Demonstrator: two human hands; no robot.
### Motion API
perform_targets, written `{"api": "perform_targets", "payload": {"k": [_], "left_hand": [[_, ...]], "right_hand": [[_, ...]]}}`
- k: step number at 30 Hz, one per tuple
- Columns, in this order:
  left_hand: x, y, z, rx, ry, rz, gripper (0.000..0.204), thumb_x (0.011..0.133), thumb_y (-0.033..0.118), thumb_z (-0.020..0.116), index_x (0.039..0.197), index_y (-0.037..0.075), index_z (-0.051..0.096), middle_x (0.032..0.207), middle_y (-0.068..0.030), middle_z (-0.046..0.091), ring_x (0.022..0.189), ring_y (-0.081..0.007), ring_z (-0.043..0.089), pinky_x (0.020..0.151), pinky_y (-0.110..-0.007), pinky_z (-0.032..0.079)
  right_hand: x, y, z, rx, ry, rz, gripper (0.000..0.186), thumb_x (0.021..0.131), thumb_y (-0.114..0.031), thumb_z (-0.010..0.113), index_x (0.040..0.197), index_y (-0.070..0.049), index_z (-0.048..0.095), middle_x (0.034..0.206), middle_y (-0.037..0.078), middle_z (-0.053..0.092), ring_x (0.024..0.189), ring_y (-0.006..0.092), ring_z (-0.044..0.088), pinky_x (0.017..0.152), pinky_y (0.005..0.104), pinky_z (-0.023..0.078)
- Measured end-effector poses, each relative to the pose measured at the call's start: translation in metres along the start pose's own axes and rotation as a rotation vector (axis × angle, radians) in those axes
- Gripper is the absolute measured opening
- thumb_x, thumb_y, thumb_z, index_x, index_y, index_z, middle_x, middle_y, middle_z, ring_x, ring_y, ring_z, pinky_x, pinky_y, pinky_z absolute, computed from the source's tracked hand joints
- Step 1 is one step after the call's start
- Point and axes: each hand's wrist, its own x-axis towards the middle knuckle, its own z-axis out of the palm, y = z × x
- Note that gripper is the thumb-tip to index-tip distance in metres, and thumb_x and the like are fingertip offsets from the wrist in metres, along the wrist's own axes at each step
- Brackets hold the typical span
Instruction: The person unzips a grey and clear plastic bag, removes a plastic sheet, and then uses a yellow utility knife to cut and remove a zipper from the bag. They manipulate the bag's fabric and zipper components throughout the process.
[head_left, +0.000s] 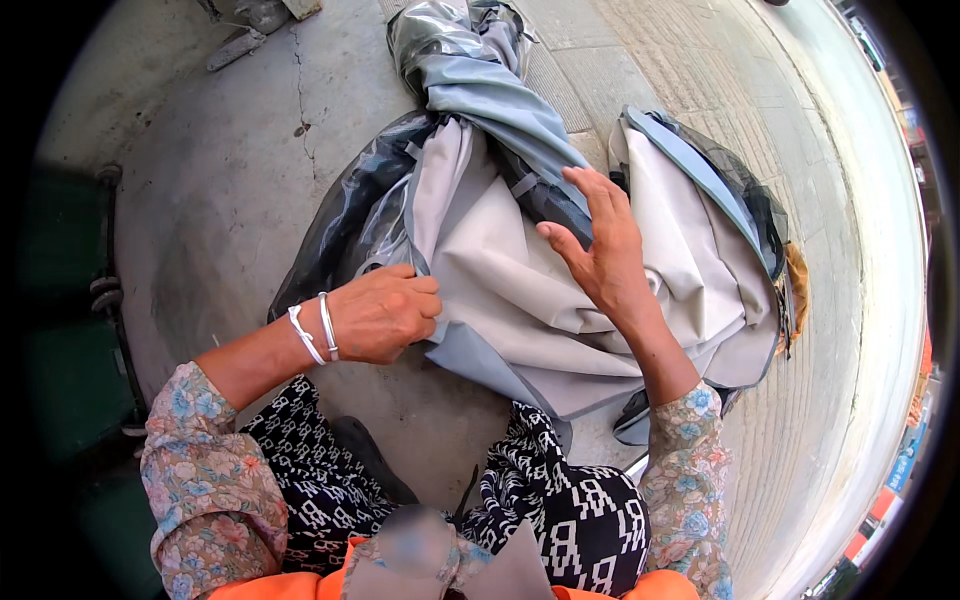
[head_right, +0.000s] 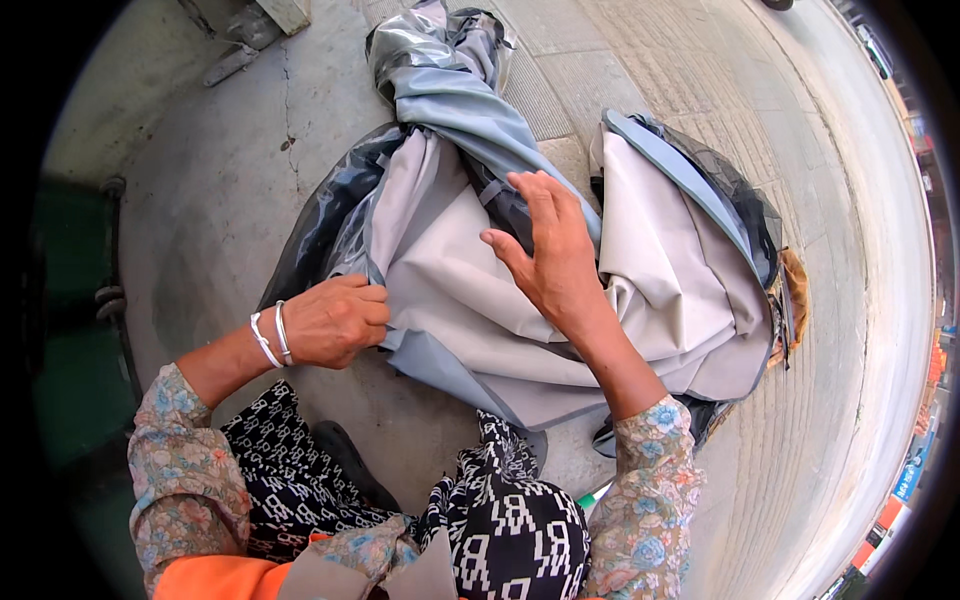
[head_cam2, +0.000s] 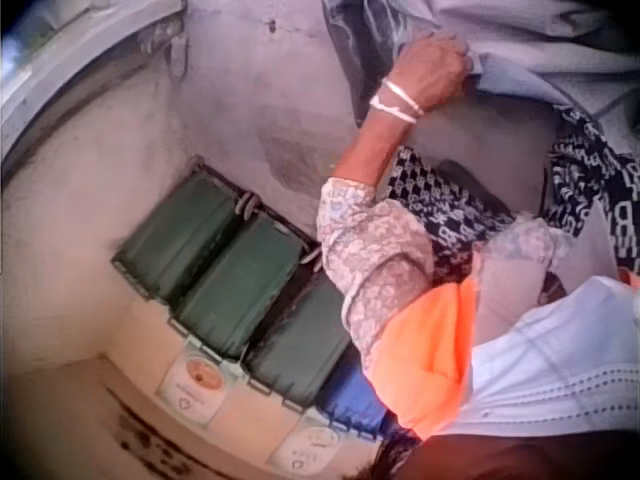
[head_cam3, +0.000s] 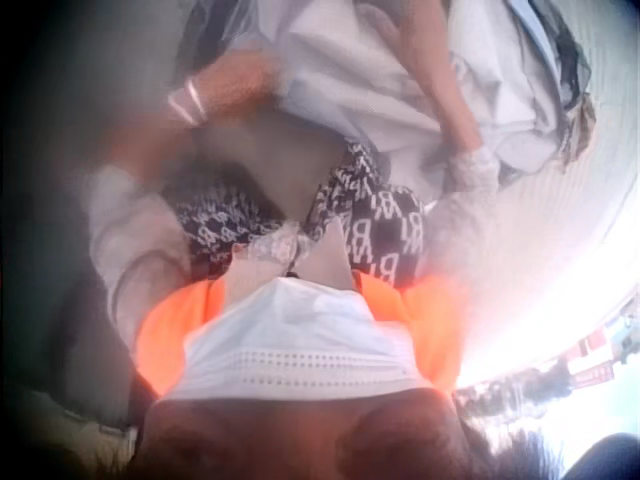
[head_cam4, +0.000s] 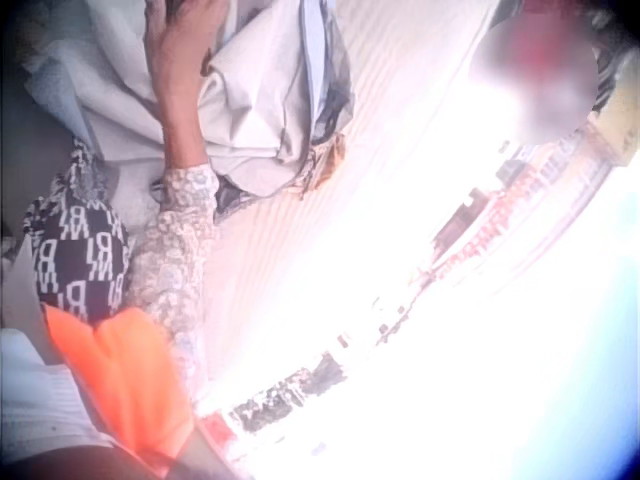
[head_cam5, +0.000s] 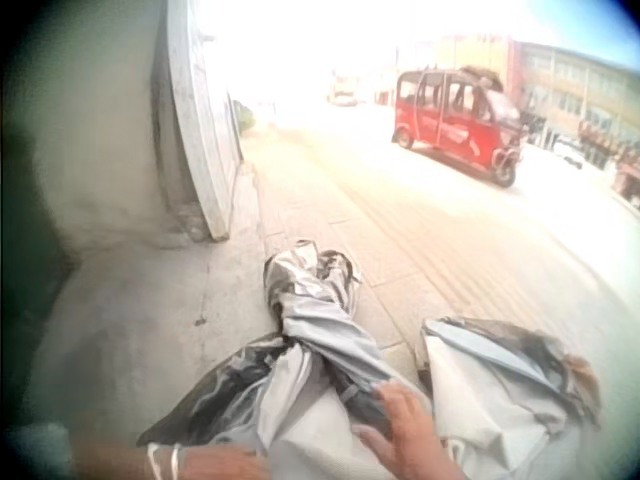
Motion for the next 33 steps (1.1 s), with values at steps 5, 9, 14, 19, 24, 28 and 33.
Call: {"api": "perform_targets", "payload": {"k": [5,9,14,19,24,28,33], "left_hand": [[0.009,0.043,0.031,-0.057,-0.053,0.144,0.007,0.065,0.019,0.066,0.066,0.012,0.063,0.077,0.0011,0.052,0.084,-0.0159,0.051,0.07,-0.03,0.039],[0.021,0.048,0.049,0.016,0.005,0.175,0.008,0.065,0.019,0.066,0.066,0.012,0.062,0.076,0.0,0.052,0.084,-0.017,0.053,0.068,-0.031,0.04],[-0.011,0.01,0.043,-0.372,0.332,-0.119,0.014,0.073,0.017,0.068,0.08,0.005,0.066,0.084,-0.005,0.06,0.095,-0.0223,0.057,0.08,-0.034,0.046],[-0.049,-0.11,0.049,-0.073,0.859,-1.002,0.067,0.074,0.037,0.078,0.121,-0.002,0.054,0.116,-0.0183,0.061,0.115,-0.0305,0.055,0.099,-0.041,0.043],[-0.051,-0.171,0.052,-0.359,0.569,-1.303,0.119,0.054,0.057,0.087,0.144,0.002,0.032,0.132,-0.0253,0.055,0.126,-0.0373,0.051,0.105,-0.04,0.041],[-0.097,-0.156,-0.017,-0.464,0.673,-1.045,0.092,0.055,0.046,0.09,0.13,0.006,0.054,0.117,-0.0231,0.065,0.112,-0.0395,0.061,0.097,-0.043,0.047],[-0.235,-0.125,-0.123,-0.23,1.237,-1.039,0.044,0.069,0.027,0.088,0.102,0.004,0.071,0.091,-0.005,0.075,0.082,-0.0072,0.065,0.077,-0.028,0.052]], "right_hand": [[0.138,-0.009,0.134,-0.369,-0.006,-0.258,0.086,0.076,-0.043,0.077,0.147,-0.015,0.038,0.15,0.026,0.031,0.138,0.0484,0.026,0.104,0.0648,0.028],[0.179,0.007,0.208,-0.938,-0.205,-0.048,0.07,0.089,-0.034,0.062,0.151,-0.016,0.033,0.152,0.027,0.029,0.126,0.0501,0.043,0.085,0.0618,0.045],[0.22,0.013,0.188,-0.472,-0.398,0.034,0.023,0.086,-0.01,0.052,0.102,-0.003,0.067,0.102,0.022,0.069,0.094,0.0363,0.069,0.074,0.0482,0.055],[0.215,-0.019,0.073,-0.116,-0.015,0.017,0.038,0.077,-0.006,0.053,0.112,-0.005,0.068,0.097,0.025,0.068,0.093,0.0387,0.067,0.085,0.0421,0.051],[0.182,-0.096,0.016,0.455,0.193,0.161,0.047,0.075,0.003,0.055,0.121,-0.002,0.067,0.105,0.008,0.071,0.093,0.0126,0.063,0.085,0.0242,0.047],[0.158,-0.102,-0.018,0.833,0.331,0.148,0.049,0.077,0.006,0.052,0.125,0.003,0.063,0.112,0.009,0.067,0.097,0.0129,0.062,0.089,0.0233,0.047],[0.172,-0.039,-0.008,1.052,0.4,0.24,0.048,0.088,0.001,0.055,0.135,0.002,0.053,0.112,0.008,0.066,0.095,0.013,0.062,0.086,0.0248,0.049]]}}
